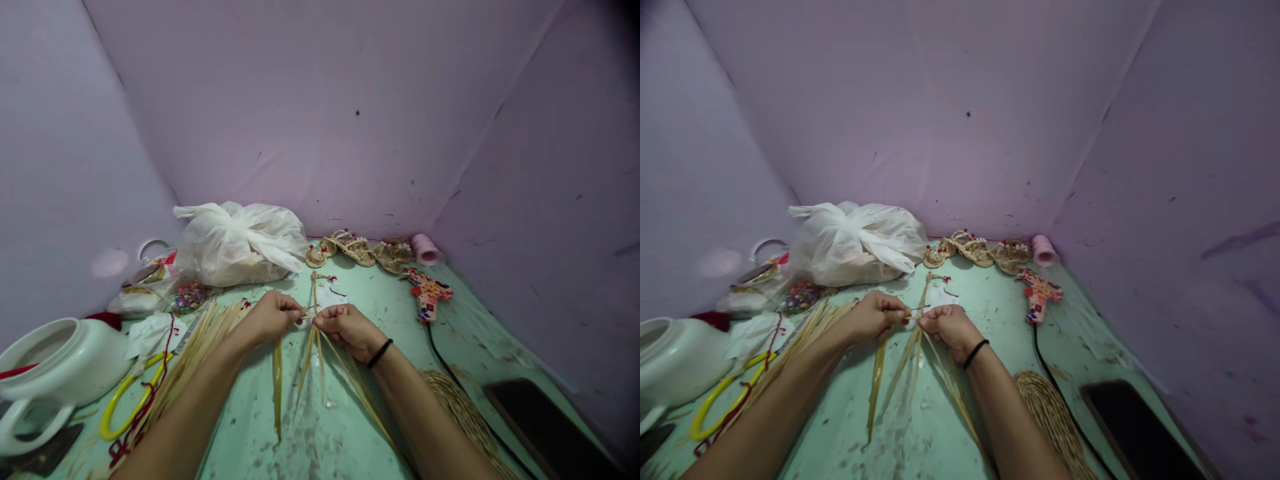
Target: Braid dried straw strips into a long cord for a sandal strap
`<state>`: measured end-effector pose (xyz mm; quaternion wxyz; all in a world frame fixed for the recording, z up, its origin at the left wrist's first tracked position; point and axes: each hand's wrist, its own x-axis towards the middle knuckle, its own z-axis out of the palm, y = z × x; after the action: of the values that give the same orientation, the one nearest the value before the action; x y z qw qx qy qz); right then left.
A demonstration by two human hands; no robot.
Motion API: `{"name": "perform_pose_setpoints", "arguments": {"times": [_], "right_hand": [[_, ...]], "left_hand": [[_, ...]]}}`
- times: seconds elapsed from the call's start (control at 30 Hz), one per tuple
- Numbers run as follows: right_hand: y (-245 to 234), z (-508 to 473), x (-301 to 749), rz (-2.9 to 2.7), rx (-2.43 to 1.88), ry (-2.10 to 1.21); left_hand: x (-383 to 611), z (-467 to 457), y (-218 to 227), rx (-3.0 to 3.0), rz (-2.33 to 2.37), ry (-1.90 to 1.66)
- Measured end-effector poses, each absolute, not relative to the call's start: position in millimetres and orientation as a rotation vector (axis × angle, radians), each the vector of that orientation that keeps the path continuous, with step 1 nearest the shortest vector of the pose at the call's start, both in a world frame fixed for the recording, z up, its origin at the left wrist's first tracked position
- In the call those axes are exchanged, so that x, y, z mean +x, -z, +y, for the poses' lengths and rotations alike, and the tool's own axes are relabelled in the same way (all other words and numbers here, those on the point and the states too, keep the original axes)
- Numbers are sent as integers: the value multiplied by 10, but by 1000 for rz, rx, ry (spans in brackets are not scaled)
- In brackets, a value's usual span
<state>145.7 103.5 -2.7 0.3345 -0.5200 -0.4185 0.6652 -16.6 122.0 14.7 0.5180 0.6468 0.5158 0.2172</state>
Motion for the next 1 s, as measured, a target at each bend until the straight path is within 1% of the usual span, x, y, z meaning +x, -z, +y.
{"name": "perform_pose_setpoints", "arguments": {"times": [0.17,0.43,0.6,0.83,1.0], "right_hand": [[63,1040,1465,-1080,-1337,-1744],[60,1044,1457,-1005,-1339,-1734],[78,1047,1451,-989,-1329,-1733],[96,1033,1424,-940,-1295,-1713],[86,1022,1401,-837,-1252,-1739]], "left_hand": [[-88,1194,-133,1583,1258,-629],[-3,1150,-90,1478,1459,-624],[40,1128,-129,1243,1437,-627],[1,1169,-94,897,1277,-490],[29,1174,-92,725,1313,-461]]}}
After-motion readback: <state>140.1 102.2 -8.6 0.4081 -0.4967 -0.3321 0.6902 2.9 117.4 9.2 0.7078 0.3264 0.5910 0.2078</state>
